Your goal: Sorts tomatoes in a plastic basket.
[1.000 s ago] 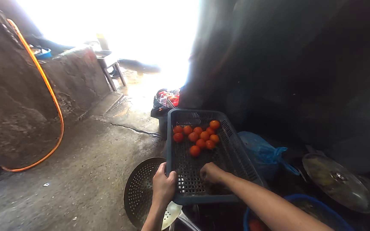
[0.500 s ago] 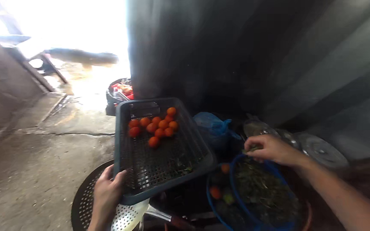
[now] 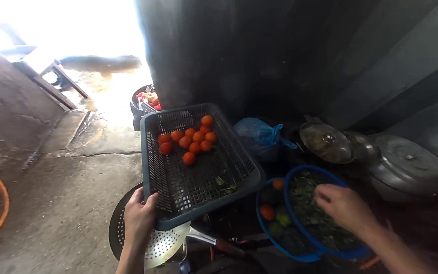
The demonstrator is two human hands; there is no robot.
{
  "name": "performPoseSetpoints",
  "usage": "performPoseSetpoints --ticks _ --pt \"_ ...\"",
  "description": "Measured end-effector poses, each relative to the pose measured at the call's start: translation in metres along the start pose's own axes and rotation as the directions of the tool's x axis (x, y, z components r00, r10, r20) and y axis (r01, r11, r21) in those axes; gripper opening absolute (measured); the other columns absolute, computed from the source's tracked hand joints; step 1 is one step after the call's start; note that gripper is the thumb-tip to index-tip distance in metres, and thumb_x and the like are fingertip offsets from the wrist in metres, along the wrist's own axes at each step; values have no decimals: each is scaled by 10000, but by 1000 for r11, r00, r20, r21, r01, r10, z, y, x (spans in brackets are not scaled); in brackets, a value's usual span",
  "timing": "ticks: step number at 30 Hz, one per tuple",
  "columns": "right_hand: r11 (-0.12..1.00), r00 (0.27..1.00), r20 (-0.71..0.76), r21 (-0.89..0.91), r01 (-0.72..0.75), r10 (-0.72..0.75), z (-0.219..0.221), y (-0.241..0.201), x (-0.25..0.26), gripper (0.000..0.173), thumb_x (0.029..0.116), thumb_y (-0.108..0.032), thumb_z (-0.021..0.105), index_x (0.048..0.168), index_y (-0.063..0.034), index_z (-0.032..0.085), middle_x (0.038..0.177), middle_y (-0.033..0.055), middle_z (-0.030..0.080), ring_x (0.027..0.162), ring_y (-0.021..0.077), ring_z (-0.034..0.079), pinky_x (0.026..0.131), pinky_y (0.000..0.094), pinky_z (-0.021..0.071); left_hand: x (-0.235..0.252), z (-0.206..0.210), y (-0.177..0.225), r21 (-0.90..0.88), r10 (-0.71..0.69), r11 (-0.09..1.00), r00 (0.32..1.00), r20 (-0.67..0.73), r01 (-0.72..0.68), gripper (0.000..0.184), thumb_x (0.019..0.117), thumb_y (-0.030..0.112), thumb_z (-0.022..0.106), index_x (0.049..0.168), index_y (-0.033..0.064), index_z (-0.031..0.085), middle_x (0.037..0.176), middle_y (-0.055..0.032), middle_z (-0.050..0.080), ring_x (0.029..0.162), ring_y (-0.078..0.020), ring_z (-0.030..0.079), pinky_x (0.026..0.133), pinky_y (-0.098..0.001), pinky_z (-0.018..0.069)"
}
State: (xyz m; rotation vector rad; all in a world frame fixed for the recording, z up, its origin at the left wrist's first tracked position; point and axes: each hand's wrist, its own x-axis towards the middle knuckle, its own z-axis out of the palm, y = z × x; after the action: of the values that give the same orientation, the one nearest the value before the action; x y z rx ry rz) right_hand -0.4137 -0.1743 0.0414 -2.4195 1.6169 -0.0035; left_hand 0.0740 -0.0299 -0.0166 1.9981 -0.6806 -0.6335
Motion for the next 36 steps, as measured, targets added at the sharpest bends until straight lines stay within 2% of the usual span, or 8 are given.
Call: performPoseSetpoints --ticks 5,8,14,18,24,29,32,36 --pt "940 838 517 342 -15 -175 102 -83 12 491 978 -53 611 1465 -105 564 1369 197 626 1218 357 635 1054 531 504 -1 1 1 190 106 978 992 -75 -90 391 895 147 653 1261 11 636 1090 -152 714 962 -270 700 838 -522 553" --pt "924 726 672 354 -144 -145 183 -96 40 575 958 -72 657 1508 -87 492 1421 231 568 1269 386 590 1062 555 483 -7 0 10 281 147 953 984 -97 -114 459 891 109 662 1331 -2 586 1143 -183 699 974 -303 701 839 -532 555" --pt "947 802 595 217 -236 63 286 -111 80 949 814 -269 848 1586 -52 340 1621 317 243 1445 503 357 1119 601 424 -10 0 31 549 134 830 991 -27 -98 441 946 93 642 1369 0 559 1053 -190 723 914 -333 712 831 -561 553" --pt "939 850 526 296 -176 -6 305 -135 70 654 905 -86 706 1508 -31 458 1563 317 351 1406 513 410 1080 610 459 -11 -1 30 620 146 777 989 -15 -105 442 947 90 643 1368 -12 555 1054 -208 721 928 -358 711 835 -580 545" --pt "970 703 692 243 -10 -166 301 -151 57 368 1035 7 442 1377 26 575 1413 281 549 1294 464 550 1032 623 475 -9 -1 21 596 168 793 986 -15 -126 440 940 105 640 1357 -8 557 1073 -214 714 924 -357 706 826 -589 536" --pt "945 779 627 257 -201 -5 280 -124 43 315 975 -110 601 1226 73 651 1284 282 635 1216 445 611 1006 600 501 -9 -2 25 394 109 915 993 -37 -86 485 913 88 676 1371 0 542 1030 -185 709 851 -273 701 789 -494 567" --pt "896 861 492 310 -316 134 214 -108 20 393 982 -226 625 1278 33 633 1245 257 659 1172 411 644 1003 588 508 -9 -3 18 115 1 993 1000 -19 1 463 913 94 691 1345 -4 559 1036 -157 701 844 -219 695 763 -420 581" --pt "896 985 -56 428 -123 162 108 -80 -45 263 886 -97 684 1027 125 676 976 319 680 902 476 689 810 636 553 -7 -5 4 -187 -92 978 995 29 95 336 910 128 713 1208 -13 647 927 -110 735 777 -168 717 699 -345 604"
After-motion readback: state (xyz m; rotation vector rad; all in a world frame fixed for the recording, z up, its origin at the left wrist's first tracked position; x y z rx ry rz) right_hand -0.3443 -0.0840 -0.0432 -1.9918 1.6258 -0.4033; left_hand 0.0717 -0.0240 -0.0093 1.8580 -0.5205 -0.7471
